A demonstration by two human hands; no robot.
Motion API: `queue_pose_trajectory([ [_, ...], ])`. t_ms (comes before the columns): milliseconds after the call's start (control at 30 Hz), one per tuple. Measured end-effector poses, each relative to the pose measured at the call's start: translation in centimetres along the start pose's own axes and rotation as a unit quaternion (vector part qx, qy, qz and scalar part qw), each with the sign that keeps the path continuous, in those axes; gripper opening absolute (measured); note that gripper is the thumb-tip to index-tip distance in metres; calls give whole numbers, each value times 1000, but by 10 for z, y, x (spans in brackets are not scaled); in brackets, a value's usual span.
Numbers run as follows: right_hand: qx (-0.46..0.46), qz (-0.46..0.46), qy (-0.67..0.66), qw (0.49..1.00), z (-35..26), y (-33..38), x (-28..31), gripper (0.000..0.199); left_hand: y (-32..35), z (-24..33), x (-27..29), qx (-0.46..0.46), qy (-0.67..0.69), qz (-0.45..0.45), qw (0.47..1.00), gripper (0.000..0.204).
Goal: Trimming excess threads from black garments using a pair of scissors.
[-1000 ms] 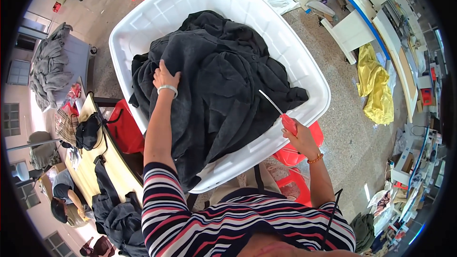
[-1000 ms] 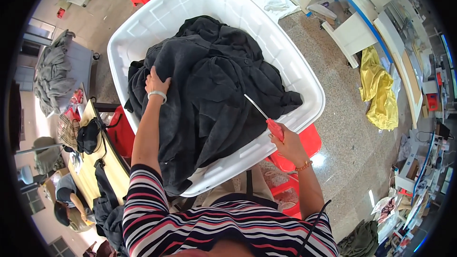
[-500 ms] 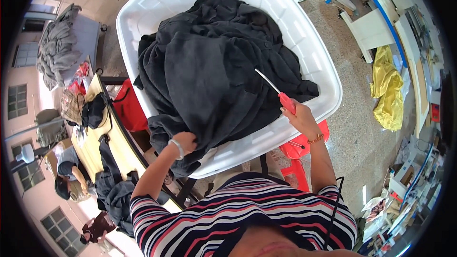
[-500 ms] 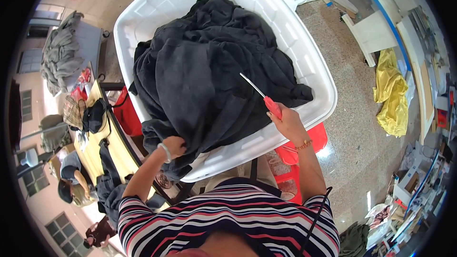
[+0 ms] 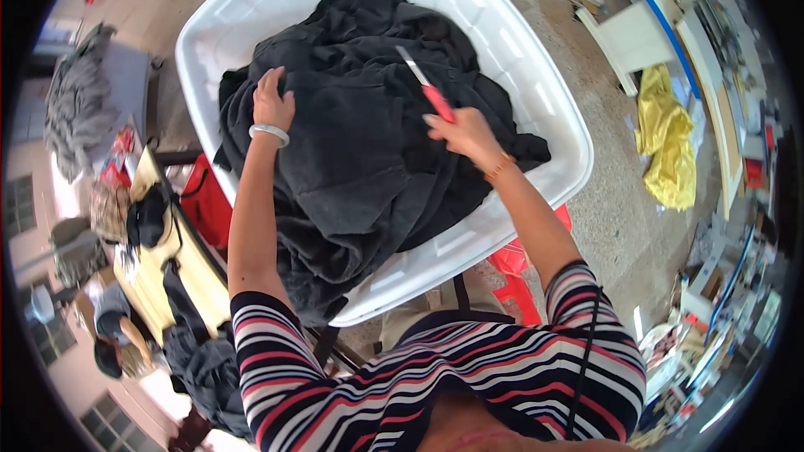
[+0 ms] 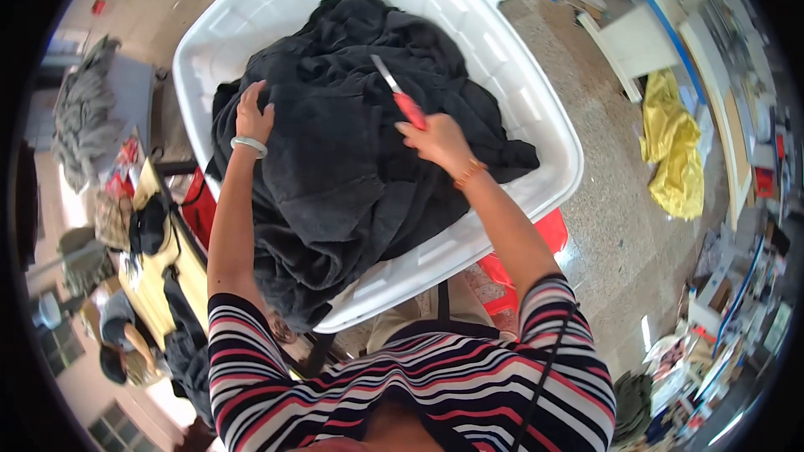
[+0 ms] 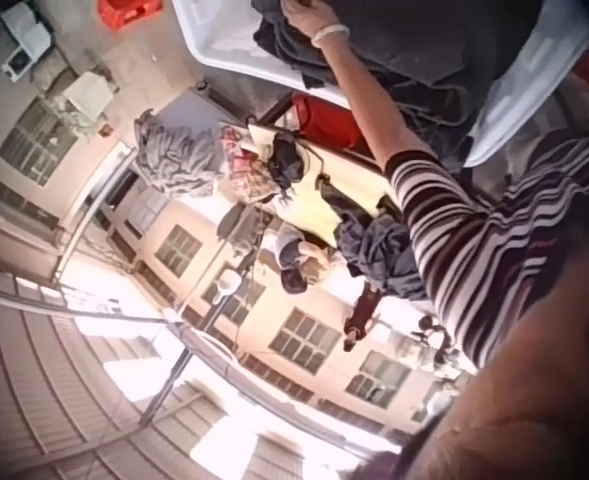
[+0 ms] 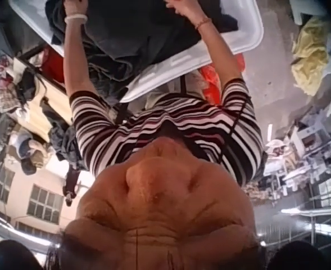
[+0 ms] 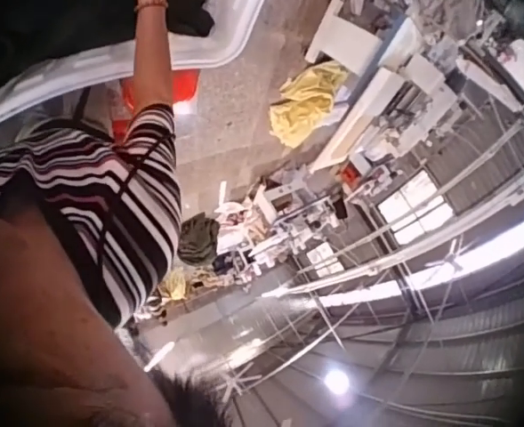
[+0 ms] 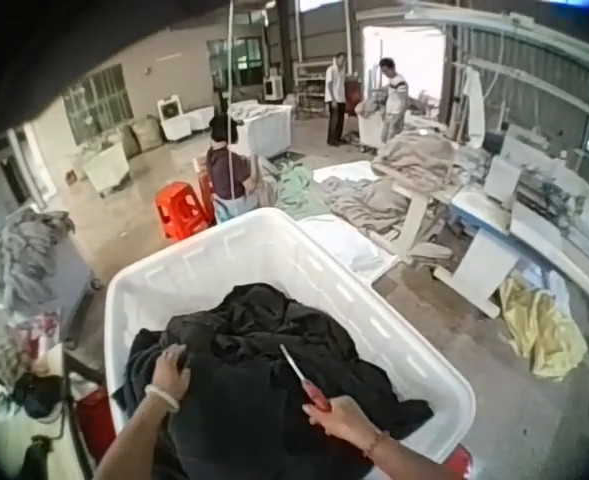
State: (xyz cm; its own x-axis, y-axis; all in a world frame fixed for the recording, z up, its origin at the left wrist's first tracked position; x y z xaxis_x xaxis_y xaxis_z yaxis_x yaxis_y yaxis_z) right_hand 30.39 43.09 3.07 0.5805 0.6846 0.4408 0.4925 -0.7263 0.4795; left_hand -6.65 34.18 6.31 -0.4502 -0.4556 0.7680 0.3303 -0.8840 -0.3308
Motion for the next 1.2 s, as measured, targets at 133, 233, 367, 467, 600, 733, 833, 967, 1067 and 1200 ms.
queue_pose_trajectory([
  [133, 21, -17, -36, 999, -22, -68, -48, 51, 2, -85, -58, 170, 182, -64, 966, 65],
  [233, -23, 52, 1, 998, 9, -103, -50, 53, 4, -21, -98, 143, 205, -203, 947, 61],
  [367, -41, -41, -48, 997, 8, -97, -73, 46, 50, 88, -65, 133, 272, -236, 923, 47],
  [467, -17, -151, -182, 972, -18, -57, -93, 23, 101, 114, -39, 122, 312, -199, 921, 45],
  [600, 3, -148, -123, 981, -23, -6, -69, 23, 134, 144, -23, 19, 352, -149, 924, 41],
  [733, 67, -87, -42, 993, -47, 37, -37, 18, 164, 155, -12, 73, 346, -234, 906, 52],
  [833, 132, -57, 18, 989, -77, 65, -22, 17, 182, 157, 3, 77, 390, -242, 885, 51],
  [967, 195, 47, 38, 979, -101, 98, 44, 16, 190, 166, 21, 68, 322, -306, 894, 38],
  [1067, 252, 122, -41, 959, -133, 121, 107, 10, 181, 156, 49, 66, 236, -304, 920, 37],
  [1200, 296, 239, -56, 923, -202, 162, 154, 7, 126, 122, 145, 140, -18, -214, 966, 34],
])
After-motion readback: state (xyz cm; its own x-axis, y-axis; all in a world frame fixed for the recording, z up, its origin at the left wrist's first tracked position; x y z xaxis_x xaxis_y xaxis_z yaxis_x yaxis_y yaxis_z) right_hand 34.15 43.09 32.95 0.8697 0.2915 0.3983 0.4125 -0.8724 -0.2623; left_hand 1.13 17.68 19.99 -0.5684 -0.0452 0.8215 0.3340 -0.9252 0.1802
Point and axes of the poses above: each hand's wrist, its own y-axis away from the middle knuckle, its own x-axis out of the back of the hand, z = x × y, the point moved 8 cm from there along -y, towards the middle knuckle, and after that the axes turned 14 degrees about y, right-handed, at the moved point
